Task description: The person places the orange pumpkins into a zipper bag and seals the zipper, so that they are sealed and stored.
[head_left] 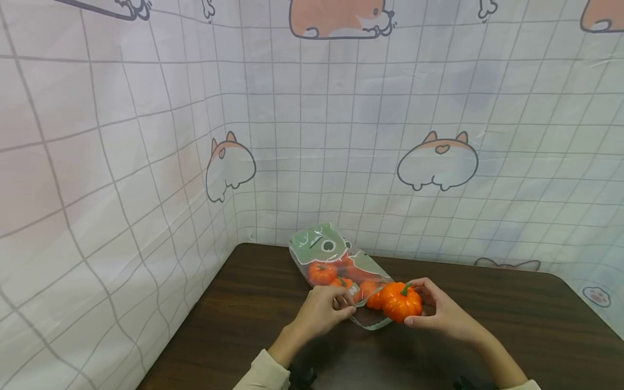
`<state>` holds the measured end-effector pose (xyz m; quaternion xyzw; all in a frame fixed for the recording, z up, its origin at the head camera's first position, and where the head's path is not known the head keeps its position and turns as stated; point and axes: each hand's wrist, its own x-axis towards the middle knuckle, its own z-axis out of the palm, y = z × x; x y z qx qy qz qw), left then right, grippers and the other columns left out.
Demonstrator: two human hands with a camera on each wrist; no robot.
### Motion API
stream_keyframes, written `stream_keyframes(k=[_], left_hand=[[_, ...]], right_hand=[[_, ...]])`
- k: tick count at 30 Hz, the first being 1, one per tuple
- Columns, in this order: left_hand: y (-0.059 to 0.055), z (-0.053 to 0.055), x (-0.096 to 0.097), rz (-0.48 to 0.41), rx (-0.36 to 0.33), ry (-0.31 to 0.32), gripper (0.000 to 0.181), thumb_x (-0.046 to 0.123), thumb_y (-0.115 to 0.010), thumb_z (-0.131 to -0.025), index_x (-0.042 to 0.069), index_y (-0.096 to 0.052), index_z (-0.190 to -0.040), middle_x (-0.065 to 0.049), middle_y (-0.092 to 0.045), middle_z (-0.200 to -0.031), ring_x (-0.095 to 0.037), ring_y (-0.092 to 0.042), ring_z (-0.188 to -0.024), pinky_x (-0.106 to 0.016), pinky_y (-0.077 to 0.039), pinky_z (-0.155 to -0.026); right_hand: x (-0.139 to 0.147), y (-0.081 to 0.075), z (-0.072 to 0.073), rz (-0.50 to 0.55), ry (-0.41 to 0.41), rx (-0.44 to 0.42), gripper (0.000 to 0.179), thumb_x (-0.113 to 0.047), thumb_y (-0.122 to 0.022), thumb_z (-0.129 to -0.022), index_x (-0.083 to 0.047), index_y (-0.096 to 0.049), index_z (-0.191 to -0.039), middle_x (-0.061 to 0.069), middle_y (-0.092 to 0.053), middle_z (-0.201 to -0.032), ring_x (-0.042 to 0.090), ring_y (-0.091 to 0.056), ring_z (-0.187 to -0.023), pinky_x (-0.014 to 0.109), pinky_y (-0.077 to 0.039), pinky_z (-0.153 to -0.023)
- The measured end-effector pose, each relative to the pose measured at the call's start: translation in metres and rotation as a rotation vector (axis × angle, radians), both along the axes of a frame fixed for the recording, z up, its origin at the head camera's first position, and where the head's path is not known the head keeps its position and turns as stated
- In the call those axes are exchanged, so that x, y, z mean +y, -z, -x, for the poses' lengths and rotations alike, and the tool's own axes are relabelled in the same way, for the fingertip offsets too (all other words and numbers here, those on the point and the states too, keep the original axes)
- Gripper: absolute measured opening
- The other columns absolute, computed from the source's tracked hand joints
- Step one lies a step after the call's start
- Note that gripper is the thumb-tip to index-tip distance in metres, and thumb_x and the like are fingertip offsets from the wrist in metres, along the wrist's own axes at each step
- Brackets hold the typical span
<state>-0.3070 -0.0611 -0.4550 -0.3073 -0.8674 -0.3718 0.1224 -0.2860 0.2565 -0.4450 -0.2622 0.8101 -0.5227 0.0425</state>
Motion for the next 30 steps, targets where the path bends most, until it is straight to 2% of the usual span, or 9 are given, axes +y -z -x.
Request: stream_keyframes(k=[8, 12, 21, 25, 30], left_hand=[[-0.001, 0.0, 0.0, -0.004, 0.02, 0.0, 0.01, 0.023, -0.082, -0.087, 0.024, -0.072, -0.084, 0.011, -0.07, -0.076, 0.006, -0.056, -0.066, -0.015, -0.048, -0.065], [-0.001, 0.0, 0.0, -0.008, 0.024, 0.001, 0.01, 0.022, -0.082, -0.087, 0.023, -0.072, -0.084, 0.01, -0.07, -0.076, 0.005, -0.056, -0.065, -0.015, -0.048, -0.064], [-0.002, 0.0, 0.0, -0.009, 0.016, -0.005, 0.009, 0.023, -0.082, -0.087, 0.023, -0.073, -0.084, 0.01, -0.071, -0.077, 0.006, -0.056, -0.066, -0.015, -0.048, -0.065], [-0.003, -0.001, 0.0, -0.015, 0.008, -0.003, 0.009, 0.023, -0.082, -0.087, 0.022, -0.073, -0.085, 0.009, -0.071, -0.077, 0.005, -0.057, -0.067, -0.015, -0.049, -0.065], [-0.003, -0.001, 0.0, -0.026, -0.009, 0.005, 0.009, 0.023, -0.082, -0.088, 0.022, -0.073, -0.085, 0.009, -0.072, -0.078, 0.005, -0.057, -0.067, -0.016, -0.049, -0.065]], right_hand=[[-0.011, 0.008, 0.002, 0.018, -0.114, -0.031, 0.058, -0.007, -0.073, -0.091, -0.005, -0.04, -0.138, 0.024, -0.054, -0.135, 0.013, -0.063, -0.114, 0.029, -0.057, -0.093], [-0.018, 0.01, 0.003, 0.002, -0.142, -0.042, 0.059, -0.008, -0.074, -0.09, -0.005, -0.04, -0.139, 0.022, -0.055, -0.132, 0.014, -0.064, -0.113, 0.028, -0.057, -0.093], [-0.028, 0.018, 0.005, -0.052, -0.112, -0.088, 0.061, -0.014, -0.076, -0.091, -0.004, -0.04, -0.141, 0.019, -0.058, -0.132, 0.012, -0.064, -0.113, 0.025, -0.055, -0.093], [-0.032, 0.022, 0.005, -0.073, -0.107, -0.079, 0.062, -0.016, -0.075, -0.093, 0.0, -0.04, -0.142, 0.021, -0.058, -0.132, 0.011, -0.064, -0.113, 0.025, -0.056, -0.091], [-0.036, 0.023, 0.004, -0.105, -0.051, -0.065, 0.067, -0.021, -0.076, -0.092, 0.002, -0.04, -0.143, 0.021, -0.058, -0.13, 0.011, -0.064, -0.109, 0.026, -0.056, -0.087]])
